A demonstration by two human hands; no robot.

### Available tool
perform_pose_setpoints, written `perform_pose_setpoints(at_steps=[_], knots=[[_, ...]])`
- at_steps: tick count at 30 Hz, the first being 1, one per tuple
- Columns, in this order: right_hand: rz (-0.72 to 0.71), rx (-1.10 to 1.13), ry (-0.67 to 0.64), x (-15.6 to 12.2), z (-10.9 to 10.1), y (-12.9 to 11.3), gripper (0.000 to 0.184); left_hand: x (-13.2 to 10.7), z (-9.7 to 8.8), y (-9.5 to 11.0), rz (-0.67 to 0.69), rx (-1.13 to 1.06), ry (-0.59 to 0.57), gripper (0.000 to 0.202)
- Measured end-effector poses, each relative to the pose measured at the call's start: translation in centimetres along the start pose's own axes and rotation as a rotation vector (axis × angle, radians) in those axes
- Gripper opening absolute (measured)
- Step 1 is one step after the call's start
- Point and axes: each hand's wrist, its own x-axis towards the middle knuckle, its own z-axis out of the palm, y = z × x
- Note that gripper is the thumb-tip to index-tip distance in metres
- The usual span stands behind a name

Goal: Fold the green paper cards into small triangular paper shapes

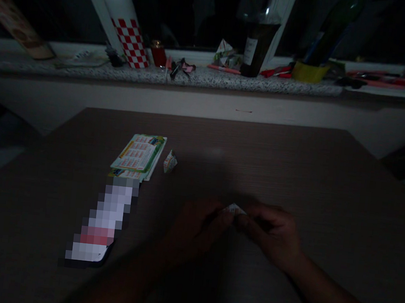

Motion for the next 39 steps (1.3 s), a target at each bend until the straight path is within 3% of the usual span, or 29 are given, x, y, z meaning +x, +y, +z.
perform_pose_setpoints(at_steps=[4, 15, 18, 23, 30, 39], knots=[[0.1, 0.126, -0.099, -0.2, 0.2, -0.1, 0.028, 0.0, -0.3, 0.2, 0.1, 0.089, -0.038, 0.035], [0.008, 0.02, -0.152, 0.0, 0.3, -1.4, 0.04, -0.3, 0.2, 0.0, 0.048, -0.055, -0.112, 0.039], [0.025, 0.024, -0.181, -0.1, 0.3, -1.2, 0.039, -0.2, 0.3, 0.0, 0.116, 0.035, -0.091, 0.037], [-0.074, -0.083, -0.179, -0.3, 0.4, -1.1, 0.033, -0.3, 0.6, 0.0, 0.193, 0.212, -0.053, 0.033], [-0.043, -0.024, -0.238, 0.0, 0.2, -1.2, 0.034, -0.3, 0.6, -0.1, 0.153, 0.068, -0.057, 0.033], [0.024, 0.053, -0.249, 0.0, 0.5, -0.9, 0.033, -0.2, 1.1, -0.2, 0.208, 0.178, 0.039, 0.031]])
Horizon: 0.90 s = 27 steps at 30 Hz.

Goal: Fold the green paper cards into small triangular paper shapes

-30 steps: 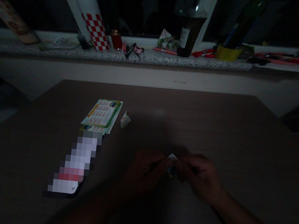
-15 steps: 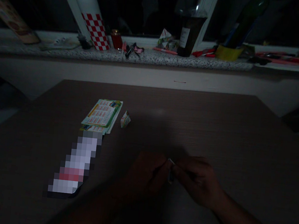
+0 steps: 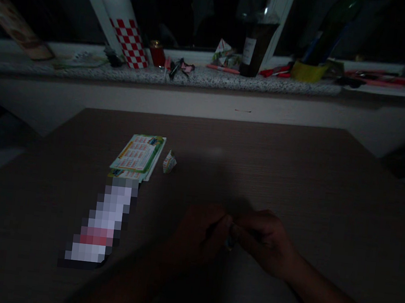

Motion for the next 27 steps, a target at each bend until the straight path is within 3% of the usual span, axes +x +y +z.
perform_pose_setpoints(at_steps=[4, 8, 14, 18, 21, 27], knots=[[0.038, 0.098, 0.016, -0.09, -0.02, 0.27, 0.033, -0.09, -0.2, -0.01, -0.033, -0.095, 0.019, 0.034], [0.032, 0.122, -0.008, -0.13, -0.12, 0.55, 0.032, 0.05, -0.49, -0.04, -0.07, -0.208, -0.066, 0.035], [0.072, 0.1, -0.021, -0.04, -0.19, 0.54, 0.033, 0.22, -0.44, -0.1, -0.014, -0.046, -0.034, 0.032], [-0.019, -0.11, 0.007, -0.04, -0.42, -0.09, 0.031, 0.06, -0.22, -0.22, 0.052, 0.033, -0.009, 0.029], [-0.053, -0.148, 0.018, -0.12, -0.56, -0.23, 0.031, -0.03, -0.11, -0.26, 0.061, 0.053, -0.003, 0.029], [0.091, 0.097, 0.048, -0.11, -0.4, 0.66, 0.026, 0.02, -0.3, -0.3, -0.111, -0.127, 0.021, 0.033]])
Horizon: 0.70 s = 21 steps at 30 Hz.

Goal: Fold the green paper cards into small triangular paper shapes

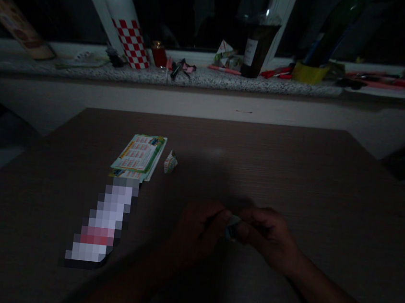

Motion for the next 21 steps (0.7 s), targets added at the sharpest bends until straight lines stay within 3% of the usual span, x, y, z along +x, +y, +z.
perform_pose_setpoints(at_steps=[5, 10, 16, 21], knots=[[0.01, 0.028, 0.046, 0.0, 0.2, 0.2, 0.026, 0.2, 0.0, 0.1, -0.171, -0.183, 0.077, 0.029], [0.036, 0.032, 0.161, 0.0, 0.0, 0.3, 0.023, 0.4, 0.0, 0.2, -0.213, -0.244, -0.001, 0.027], [0.063, -0.028, 0.044, 0.3, 0.2, 0.6, 0.03, 0.2, 0.0, -0.5, -0.209, -0.152, -0.143, 0.029], [0.115, 0.015, -0.024, 0.2, 0.5, 0.8, 0.032, 0.2, -0.1, -1.1, -0.134, -0.079, -0.178, 0.037]])
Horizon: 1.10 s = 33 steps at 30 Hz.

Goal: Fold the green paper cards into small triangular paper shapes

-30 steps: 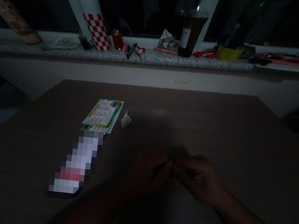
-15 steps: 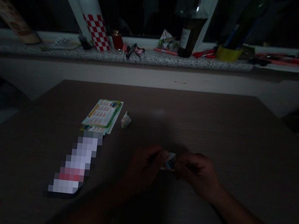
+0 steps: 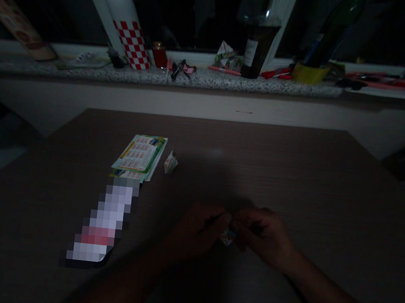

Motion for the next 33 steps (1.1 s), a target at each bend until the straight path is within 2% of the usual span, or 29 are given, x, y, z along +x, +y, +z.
perform_pose_setpoints(at_steps=[5, 10, 14, 19, 22, 26, 33], knots=[[0.045, 0.081, -0.023, 0.0, 0.1, -0.5, 0.03, 0.0, -0.2, 0.2, 0.052, 0.098, -0.009, 0.039], [0.016, 0.06, -0.036, -0.2, 0.0, -1.1, 0.029, -0.1, -0.3, 0.0, 0.048, 0.03, -0.053, 0.039], [0.072, 0.148, -0.085, -0.1, 0.0, -0.9, 0.031, 0.0, -0.3, 0.1, 0.048, -0.022, -0.07, 0.04], [0.102, 0.313, -0.125, 0.1, 0.1, -0.2, 0.032, 0.0, -0.3, 0.4, 0.012, 0.021, 0.021, 0.039], [0.123, 0.275, -0.149, 0.2, 0.2, -0.1, 0.035, 0.3, -0.2, -0.4, -0.008, -0.02, 0.055, 0.041], [0.165, 0.266, -0.134, 0.4, 0.3, 0.3, 0.036, 1.0, 0.0, -1.7, -0.012, -0.109, 0.028, 0.042], [0.161, 0.247, -0.134, 0.7, 0.6, 0.7, 0.043, 1.5, 0.3, -1.7, 0.012, 0.03, 0.104, 0.042]])
